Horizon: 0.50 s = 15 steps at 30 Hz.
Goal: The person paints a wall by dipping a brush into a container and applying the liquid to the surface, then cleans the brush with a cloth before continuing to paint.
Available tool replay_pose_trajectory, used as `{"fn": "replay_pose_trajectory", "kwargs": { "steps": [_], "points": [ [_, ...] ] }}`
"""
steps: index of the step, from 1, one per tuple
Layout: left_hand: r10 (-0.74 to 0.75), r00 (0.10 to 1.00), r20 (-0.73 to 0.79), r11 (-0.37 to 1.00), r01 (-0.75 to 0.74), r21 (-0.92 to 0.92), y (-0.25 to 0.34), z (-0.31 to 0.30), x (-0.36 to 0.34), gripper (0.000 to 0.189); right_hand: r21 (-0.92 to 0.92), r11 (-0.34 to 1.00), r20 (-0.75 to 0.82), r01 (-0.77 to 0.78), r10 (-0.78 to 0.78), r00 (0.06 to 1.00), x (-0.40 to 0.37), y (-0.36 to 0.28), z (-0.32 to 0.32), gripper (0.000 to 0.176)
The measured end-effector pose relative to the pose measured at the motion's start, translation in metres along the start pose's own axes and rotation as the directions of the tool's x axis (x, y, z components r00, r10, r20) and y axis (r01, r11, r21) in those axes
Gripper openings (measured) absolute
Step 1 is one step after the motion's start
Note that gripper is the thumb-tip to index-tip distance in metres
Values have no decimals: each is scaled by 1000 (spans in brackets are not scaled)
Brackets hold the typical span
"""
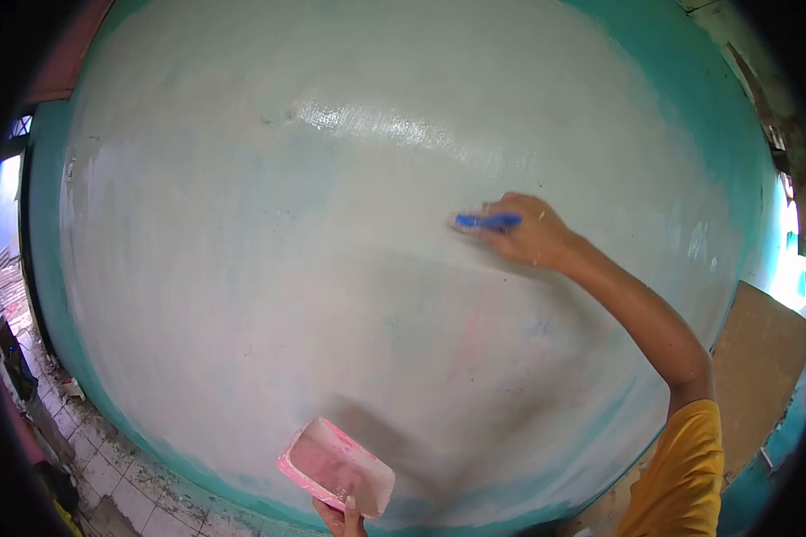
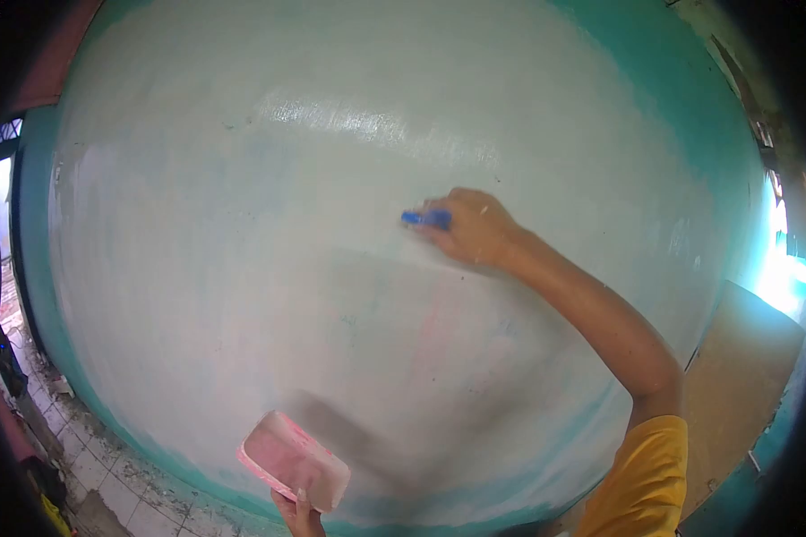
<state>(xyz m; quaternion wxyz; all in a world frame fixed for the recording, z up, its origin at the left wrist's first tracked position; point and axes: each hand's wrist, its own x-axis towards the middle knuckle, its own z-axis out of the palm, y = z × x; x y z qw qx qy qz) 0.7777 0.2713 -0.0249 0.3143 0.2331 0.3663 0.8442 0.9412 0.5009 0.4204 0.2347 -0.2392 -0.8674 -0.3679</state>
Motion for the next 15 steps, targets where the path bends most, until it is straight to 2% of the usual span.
{"fn": "replay_pose_trajectory", "kwargs": {
  "steps": [1, 2, 3, 4, 5, 7, 8, 9, 11, 12, 14, 15],
  "points": [
    [-1, 1000, 1, 1000, 1, -1, 3, 0, -1, 61, 5, 999, -55, 33, -32, 998, 8, 6, -4, 32],
    [-21, 1000, 13, 1000, 21, 0, 5, 1, -1, 61, 81, 995, -46, -51, 55, 997, 22, 21, -18, 45],
    [-38, 999, 24, 999, 38, 1, 8, 2, -2, 61, 132, 968, -11, -215, 218, 976, 38, 32, -40, 51],
    [-32, 999, 22, 999, 32, 1, 11, 3, -2, 61, 122, 966, -98, -228, 240, 966, 56, 65, -48, 57],
    [-28, 999, 25, 999, 28, 21, 14, 4, -2, 61, 11, 972, -240, -236, 232, 943, 74, 88, -59, 55],
    [-20, 1000, 22, 999, 20, 39, 15, 5, -1, 62, -41, 951, -433, -306, 260, 863, 101, 116, -91, 51],
    [-13, 1000, 23, 1000, 13, 15, 15, 4, -1, 63, -55, 903, -439, -425, 361, 823, 115, 127, -103, 47],
    [-5, 1000, 24, 1000, 5, -9, 15, 4, 0, 63, -51, 906, -441, -420, 357, 824, 116, 123, -105, 47],
    [4, 1000, -2, 1000, -4, 12, 13, 0, 3, 64, -169, 872, -589, -460, 285, 756, 120, 103, -106, 45],
    [7, 1000, -23, 999, -6, 34, 13, -2, 4, 65, -164, 871, -555, -463, 307, 773, 113, 80, -97, 35],
    [9, 999, -39, 998, -7, 56, 17, -6, 5, 65, -280, 937, -520, -210, 36, 853, 98, 66, -44, 26],
    [15, 999, -52, 997, -11, 73, 18, -6, 6, 65, -267, 948, -354, -175, 72, 932, 83, 36, -28, 28]
  ]
}}
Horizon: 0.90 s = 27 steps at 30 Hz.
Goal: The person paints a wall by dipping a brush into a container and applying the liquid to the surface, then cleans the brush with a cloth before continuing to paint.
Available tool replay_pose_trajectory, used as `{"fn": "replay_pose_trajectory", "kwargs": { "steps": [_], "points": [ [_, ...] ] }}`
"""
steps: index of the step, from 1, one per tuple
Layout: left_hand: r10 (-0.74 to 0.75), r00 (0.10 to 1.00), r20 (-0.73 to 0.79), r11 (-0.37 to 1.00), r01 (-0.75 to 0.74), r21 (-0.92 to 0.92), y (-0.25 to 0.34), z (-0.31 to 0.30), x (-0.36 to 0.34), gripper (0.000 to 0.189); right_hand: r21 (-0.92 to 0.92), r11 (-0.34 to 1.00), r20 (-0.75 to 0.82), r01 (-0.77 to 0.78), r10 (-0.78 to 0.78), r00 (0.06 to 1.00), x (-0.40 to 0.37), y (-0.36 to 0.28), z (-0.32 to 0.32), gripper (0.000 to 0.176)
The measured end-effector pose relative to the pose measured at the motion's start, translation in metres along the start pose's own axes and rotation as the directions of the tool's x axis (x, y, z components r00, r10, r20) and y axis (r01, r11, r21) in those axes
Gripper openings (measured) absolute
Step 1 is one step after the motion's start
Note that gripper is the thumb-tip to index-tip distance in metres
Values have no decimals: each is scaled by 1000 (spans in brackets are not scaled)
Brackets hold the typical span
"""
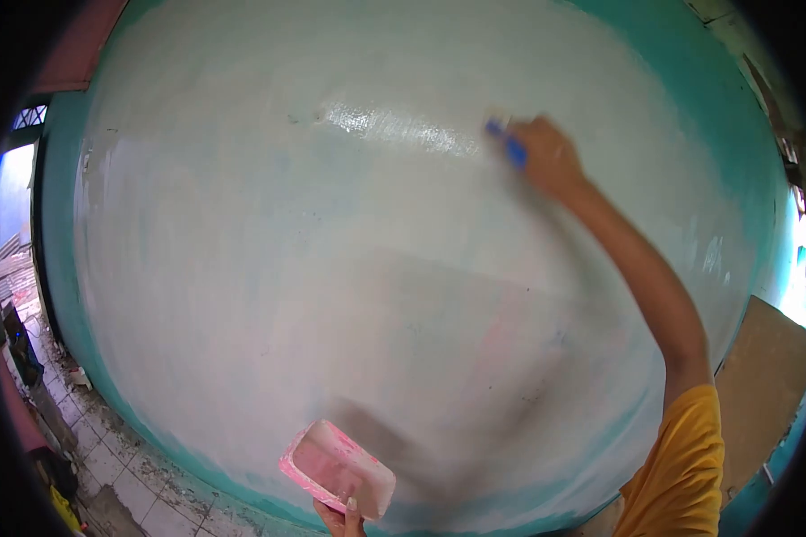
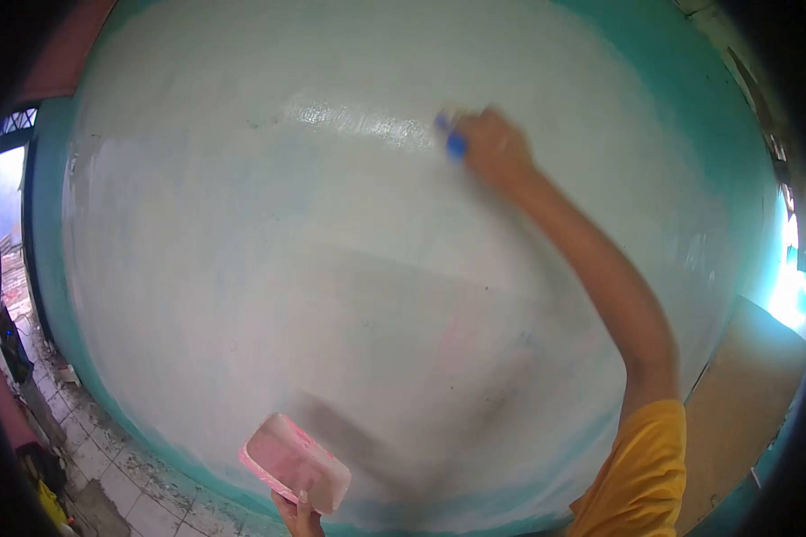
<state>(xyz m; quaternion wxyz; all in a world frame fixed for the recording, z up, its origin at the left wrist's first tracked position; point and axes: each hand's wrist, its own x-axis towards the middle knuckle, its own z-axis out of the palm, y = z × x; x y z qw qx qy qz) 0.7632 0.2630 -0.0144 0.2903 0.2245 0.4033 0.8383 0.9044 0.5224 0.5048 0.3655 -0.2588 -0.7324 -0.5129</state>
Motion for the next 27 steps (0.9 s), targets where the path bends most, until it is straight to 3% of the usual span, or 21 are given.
{"fn": "replay_pose_trajectory", "kwargs": {
  "steps": [1, 2, 4, 6, 7, 9, 11, 13, 14, 16, 17, 19, 20, 21, 22, 23, 24, 25, 26, 27],
  "points": [
    [-4, 1000, -4, 1000, 4, -8, -2, -2, 2, 65, 47, 996, 74, 81, -85, 994, -24, -35, -7, 31],
    [-10, 1000, 14, 998, 11, -61, -6, -6, 5, 65, 143, 971, 25, 191, -196, 980, -46, -52, 2, 31],
    [-25, 999, 32, 994, 29, -107, -9, -9, 4, 64, 228, 954, 132, 194, -228, 965, -60, -75, -4, 35],
    [-20, 1000, 19, 994, 22, -110, -6, -8, 6, 62, 391, 915, 292, 98, -224, 930, -58, -84, -21, 32],
    [-17, 1000, 19, 994, 19, -106, -5, -8, 6, 62, 415, 909, 239, 31, -142, 961, -49, -76, -24, 36],
    [-15, 1000, 0, 997, 15, -72, -6, -8, 4, 62, 358, 923, 388, -139, -12, 922, -7, -38, -24, 36],
    [6, 1000, -6, 998, -6, -63, -12, -11, 5, 61, 248, 966, 192, -76, 28, 981, 38, 15, -19, 43],
    [18, 1000, -15, 998, -19, -52, -12, -10, 5, 61, 211, 962, 4, -176, 179, 984, 71, 46, -29, 49],
    [14, 1000, -21, 1000, -15, -25, -5, -7, 4, 61, 105, 987, -225, -124, 145, 964, 87, 67, -18, 50],
    [12, 999, -31, 1000, -12, 2, -1, -2, 2, 61, 130, 937, -117, -323, 338, 934, 104, 63, -33, 48],
    [15, 998, -59, 1000, -15, 4, -1, -2, 2, 61, 135, 936, -114, -326, 341, 933, 100, 50, -31, 48],
    [20, 996, -83, 1000, -20, 5, -2, -2, 5, 62, 56, 959, -40, -279, 281, 959, 72, -7, -37, 42],
    [18, 997, -78, 1000, -18, 8, -3, -5, 6, 63, 74, 977, -29, -202, 205, 978, 52, -28, -14, 29],
    [17, 997, -75, 1000, -16, 11, -3, -6, 7, 64, 74, 997, -46, 17, -14, 999, 22, -55, -1, 17],
    [15, 997, -77, 1000, -14, 11, -2, -8, 7, 64, 126, 982, 76, 141, -151, 986, -7, -81, 5, 16],
    [14, 998, -64, 1000, -15, -26, 0, -8, 8, 65, 238, 943, 41, 234, -251, 967, -38, -103, 17, 23],
    [12, 999, -50, 998, -16, -64, 1, -8, 8, 65, 275, 936, 269, 219, -293, 917, -55, -129, 4, 22],
    [9, 999, -50, 998, -12, -65, 0, -9, 9, 65, 407, 882, 275, 238, -366, 889, -72, -139, 2, 18],
    [11, 999, -42, 998, -14, -63, 0, -10, 10, 65, 407, 883, 279, 235, -365, 888, -70, -138, 3, 18],
    [14, 999, -35, 998, -15, -57, -1, -12, 11, 66, 425, 899, 358, 102, -270, 894, -64, -136, 3, 25]
  ]
}}
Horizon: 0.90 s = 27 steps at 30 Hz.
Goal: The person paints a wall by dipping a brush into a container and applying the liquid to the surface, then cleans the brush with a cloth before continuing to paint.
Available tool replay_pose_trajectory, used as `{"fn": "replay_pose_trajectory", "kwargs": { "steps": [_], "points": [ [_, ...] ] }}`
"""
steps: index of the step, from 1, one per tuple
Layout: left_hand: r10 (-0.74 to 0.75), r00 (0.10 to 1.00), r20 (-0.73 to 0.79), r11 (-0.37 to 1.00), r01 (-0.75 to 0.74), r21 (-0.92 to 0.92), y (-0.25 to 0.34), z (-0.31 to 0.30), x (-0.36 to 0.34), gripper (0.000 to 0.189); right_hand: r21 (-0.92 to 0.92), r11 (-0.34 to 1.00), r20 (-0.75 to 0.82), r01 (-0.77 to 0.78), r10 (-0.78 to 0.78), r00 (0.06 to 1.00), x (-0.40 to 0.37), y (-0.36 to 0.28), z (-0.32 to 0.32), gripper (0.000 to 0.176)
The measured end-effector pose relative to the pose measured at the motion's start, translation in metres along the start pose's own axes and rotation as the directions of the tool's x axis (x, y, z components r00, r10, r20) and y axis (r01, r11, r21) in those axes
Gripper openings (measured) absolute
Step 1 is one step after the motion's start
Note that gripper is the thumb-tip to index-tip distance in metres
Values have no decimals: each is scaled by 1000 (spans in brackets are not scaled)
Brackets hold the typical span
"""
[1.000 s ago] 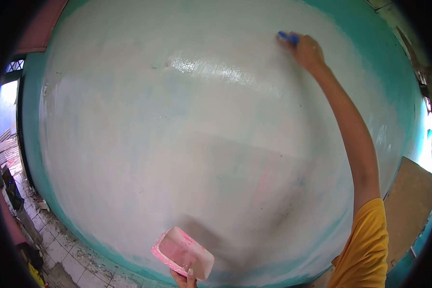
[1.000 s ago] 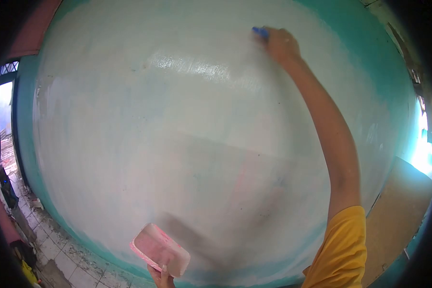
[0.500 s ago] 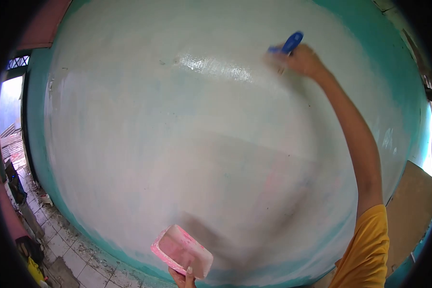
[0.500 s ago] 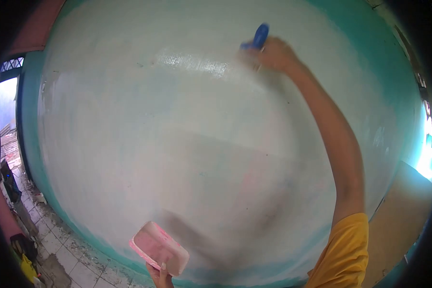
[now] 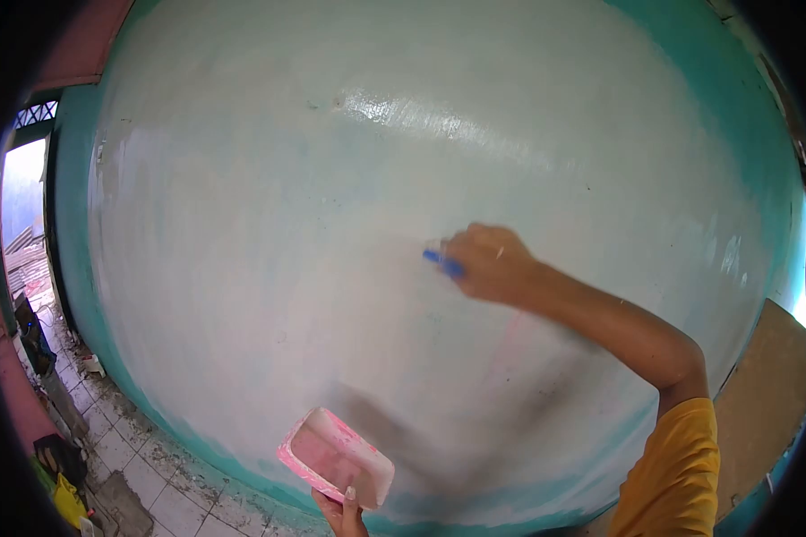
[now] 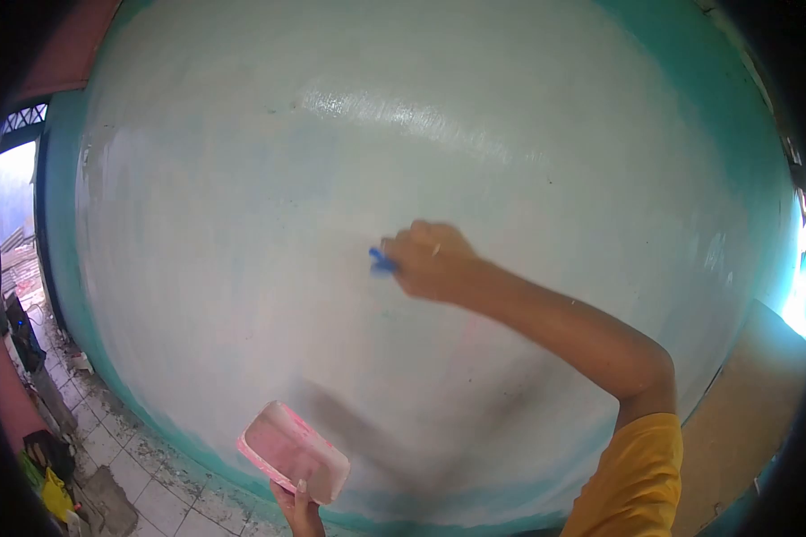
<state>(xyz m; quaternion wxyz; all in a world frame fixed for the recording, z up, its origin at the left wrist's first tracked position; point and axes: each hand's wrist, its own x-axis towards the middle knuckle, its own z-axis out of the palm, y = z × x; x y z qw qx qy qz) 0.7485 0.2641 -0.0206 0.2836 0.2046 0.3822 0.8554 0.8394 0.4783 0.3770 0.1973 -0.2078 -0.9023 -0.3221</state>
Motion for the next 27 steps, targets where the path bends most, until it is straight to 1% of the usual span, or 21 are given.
{"fn": "replay_pose_trajectory", "kwargs": {
  "steps": [1, 2, 3, 4, 6, 7, 8, 9, 11, 12, 14, 15, 16, 17, 18, 19, 21, 22, 24, 25, 27],
  "points": [
    [-4, 1000, -1, 1000, 4, 8, 0, -1, 0, 66, 67, 990, 40, -120, 118, 992, 7, 4, -6, 32],
    [18, 1000, -10, 999, -18, 30, -2, 0, -1, 66, 57, 954, 89, -295, 289, 953, 17, 19, -29, 49],
    [40, 999, -17, 998, -39, 56, -1, 0, -1, 66, 101, 936, 81, -338, 331, 940, 28, 46, -48, 53],
    [38, 999, -18, 997, -37, 67, -2, 0, -2, 66, 184, 937, -60, -298, 313, 948, 38, 73, -66, 48],
    [11, 999, -34, 999, -10, 44, -2, 1, -3, 67, 209, 950, -328, -231, 290, 899, 56, 132, -98, 36],
    [11, 999, -36, 999, -9, 49, -3, 1, -3, 67, 193, 944, -428, -268, 327, 843, 59, 145, -111, 42],
    [16, 999, -47, 998, -13, 62, -3, 1, -4, 69, 137, 928, -549, -345, 361, 754, 53, 136, -119, 36],
    [22, 998, -56, 997, -18, 73, -5, 1, -5, 70, 141, 927, -545, -346, 365, 755, 49, 125, -118, 36],
    [38, 999, -10, 999, -38, 2, -7, 2, -6, 71, -121, 885, -722, -449, 232, 651, 36, 103, -109, 30],
    [65, 997, 36, 995, -62, -75, -9, 3, -5, 72, -196, 902, -719, -386, 135, 682, 31, 102, -90, 29],
    [71, 997, 26, 996, -69, -59, -12, 1, -6, 71, -202, 920, -512, -336, 193, 837, 14, 64, -49, 21],
    [80, 996, 24, 996, -79, -51, -12, 1, -8, 70, -293, 926, -479, -237, 73, 875, 5, 52, -11, 15],
    [74, 997, 21, 996, -73, -46, -11, 0, -9, 70, -342, 935, -517, -92, -106, 850, -8, 41, 38, 15],
    [49, 998, 34, 998, -47, -50, -10, 2, -10, 70, -207, 973, -389, -105, 17, 921, -25, 6, 68, 18],
    [24, 999, 48, 998, -22, -51, -9, 2, -11, 70, -202, 979, -258, -4, -49, 965, -43, -18, 101, 19],
    [22, 999, 47, 999, -20, -39, -8, 3, -12, 70, -136, 983, -213, 125, -152, 965, -63, -43, 120, 19],
    [60, 997, 54, 998, -58, -38, -7, 5, -15, 69, -58, 962, -251, 266, -272, 929, -89, -80, 139, 17],
    [60, 997, 50, 998, -59, -31, -5, 5, -16, 69, -50, 963, -253, 267, -270, 929, -90, -78, 139, 17],
    [51, 997, 64, 999, -51, 2, -1, 6, -18, 69, 296, 948, -51, 114, -104, 993, -85, -63, 129, 15],
    [51, 997, 62, 999, -52, 6, 0, 6, -19, 69, 329, 940, -191, 94, -31, 981, -70, -47, 126, 13],
    [50, 998, 36, 999, -50, -17, -4, 8, -20, 70, 273, 959, -285, -72, 152, 946, -39, -18, 82, 16]
  ]
}}
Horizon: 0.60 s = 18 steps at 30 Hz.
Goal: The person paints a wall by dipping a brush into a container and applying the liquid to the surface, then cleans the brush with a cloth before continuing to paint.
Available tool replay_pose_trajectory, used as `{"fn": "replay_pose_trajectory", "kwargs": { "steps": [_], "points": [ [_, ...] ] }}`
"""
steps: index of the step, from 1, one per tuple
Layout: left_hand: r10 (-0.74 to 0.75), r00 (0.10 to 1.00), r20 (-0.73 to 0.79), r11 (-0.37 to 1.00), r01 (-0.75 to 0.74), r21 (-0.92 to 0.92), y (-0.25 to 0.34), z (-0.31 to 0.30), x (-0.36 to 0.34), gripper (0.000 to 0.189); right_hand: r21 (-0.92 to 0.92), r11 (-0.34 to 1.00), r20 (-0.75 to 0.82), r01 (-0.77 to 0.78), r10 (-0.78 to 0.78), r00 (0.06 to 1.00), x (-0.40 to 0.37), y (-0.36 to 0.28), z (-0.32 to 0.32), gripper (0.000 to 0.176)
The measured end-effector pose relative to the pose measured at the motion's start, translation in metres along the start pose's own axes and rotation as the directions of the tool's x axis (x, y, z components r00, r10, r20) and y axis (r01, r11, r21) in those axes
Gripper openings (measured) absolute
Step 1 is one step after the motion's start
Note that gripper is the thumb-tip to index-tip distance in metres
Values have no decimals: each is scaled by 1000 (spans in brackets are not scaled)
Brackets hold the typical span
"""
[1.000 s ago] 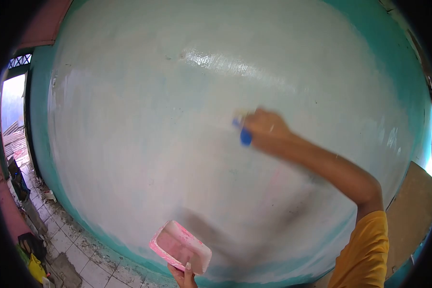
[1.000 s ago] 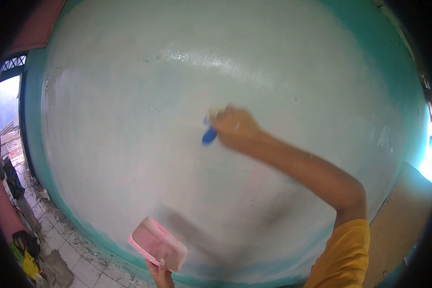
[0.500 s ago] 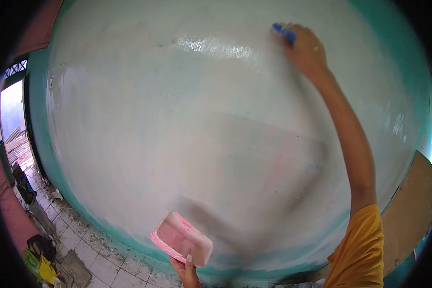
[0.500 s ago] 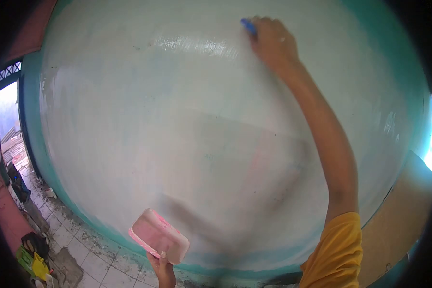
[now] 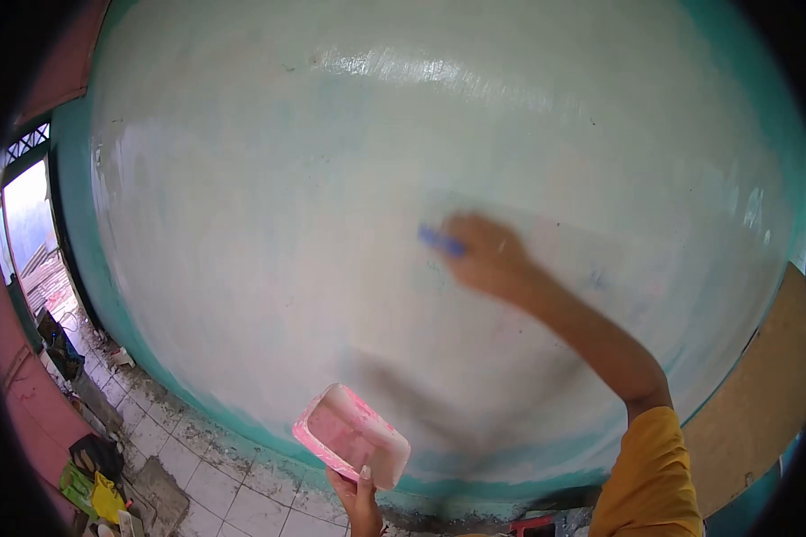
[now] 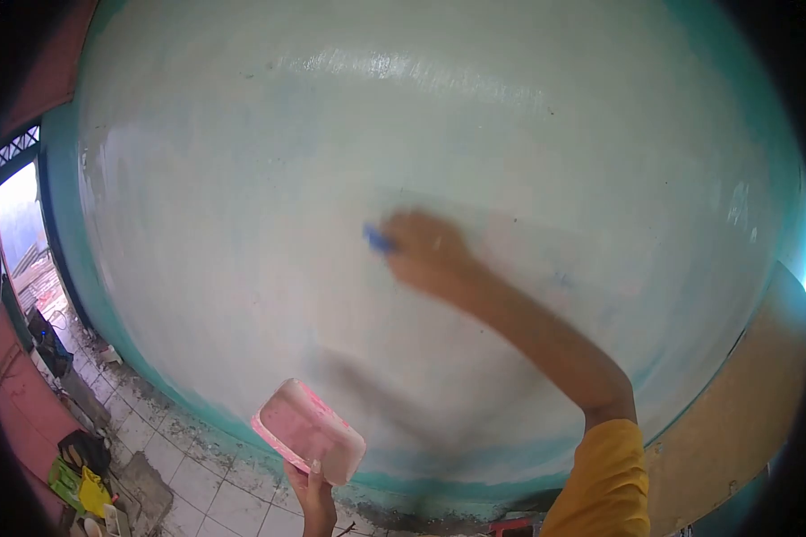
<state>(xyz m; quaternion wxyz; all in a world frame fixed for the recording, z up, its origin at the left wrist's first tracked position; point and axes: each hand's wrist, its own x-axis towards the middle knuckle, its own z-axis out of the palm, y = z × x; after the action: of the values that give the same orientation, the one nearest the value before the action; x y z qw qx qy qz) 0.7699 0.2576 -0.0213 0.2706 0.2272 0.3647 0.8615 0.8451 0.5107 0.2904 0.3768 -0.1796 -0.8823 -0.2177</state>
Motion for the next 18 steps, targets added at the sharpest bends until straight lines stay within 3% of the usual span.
{"fn": "replay_pose_trajectory", "kwargs": {
  "steps": [1, 3, 6, 7, 8, 9, 11, 12, 14, 15, 17, 18],
  "points": [
    [-4, 1000, -3, 1000, 4, 1, -2, 1, -1, 70, -73, 984, -265, 160, -174, 948, 24, 17, -11, 19],
    [-16, 1000, 22, 1000, 16, -6, -2, -1, -2, 70, -237, 971, -307, 37, -111, 945, 67, 11, -59, 16],
    [12, 1000, 4, 1000, -12, -12, 6, 10, -2, 70, -335, 942, -367, 3, -134, 921, 96, 11, -52, 21],
    [20, 1000, 2, 1000, -20, -16, 9, 11, -1, 70, -342, 940, -286, -8, -96, 953, 95, 5, -36, 22],
    [-8, 1000, 13, 1000, 8, -16, 11, 10, -3, 70, -436, 899, -168, 53, -139, 976, 81, 0, -15, 24],
    [-38, 999, 25, 999, 38, -15, 14, 10, -5, 71, -557, 815, -217, 158, -326, 920, 65, 0, 22, 23],
    [-39, 999, -3, 999, 39, -6, 13, 11, -8, 71, -363, 897, -16, 253, -278, 960, 10, -24, 81, 21],
    [-36, 999, -28, 999, 36, -2, 13, 14, -10, 71, -359, 848, 94, 389, -382, 919, -16, -37, 92, 21],
    [-43, 999, -28, 999, 43, 5, 11, 13, -12, 71, -236, 881, 77, 409, -403, 912, -65, -55, 116, 20],
    [-48, 998, -28, 999, 48, 2, 13, 15, -11, 72, -231, 886, 75, 403, -397, 915, -67, -49, 119, 20],
    [-46, 997, -54, 999, 47, 16, 27, 34, -10, 72, 98, 960, 180, 263, -277, 944, -65, -26, 115, 21],
    [-38, 997, -73, 999, 39, 20, 32, 41, -10, 71, 119, 965, 187, 234, -253, 949, -49, -12, 97, 23]
  ]
}}
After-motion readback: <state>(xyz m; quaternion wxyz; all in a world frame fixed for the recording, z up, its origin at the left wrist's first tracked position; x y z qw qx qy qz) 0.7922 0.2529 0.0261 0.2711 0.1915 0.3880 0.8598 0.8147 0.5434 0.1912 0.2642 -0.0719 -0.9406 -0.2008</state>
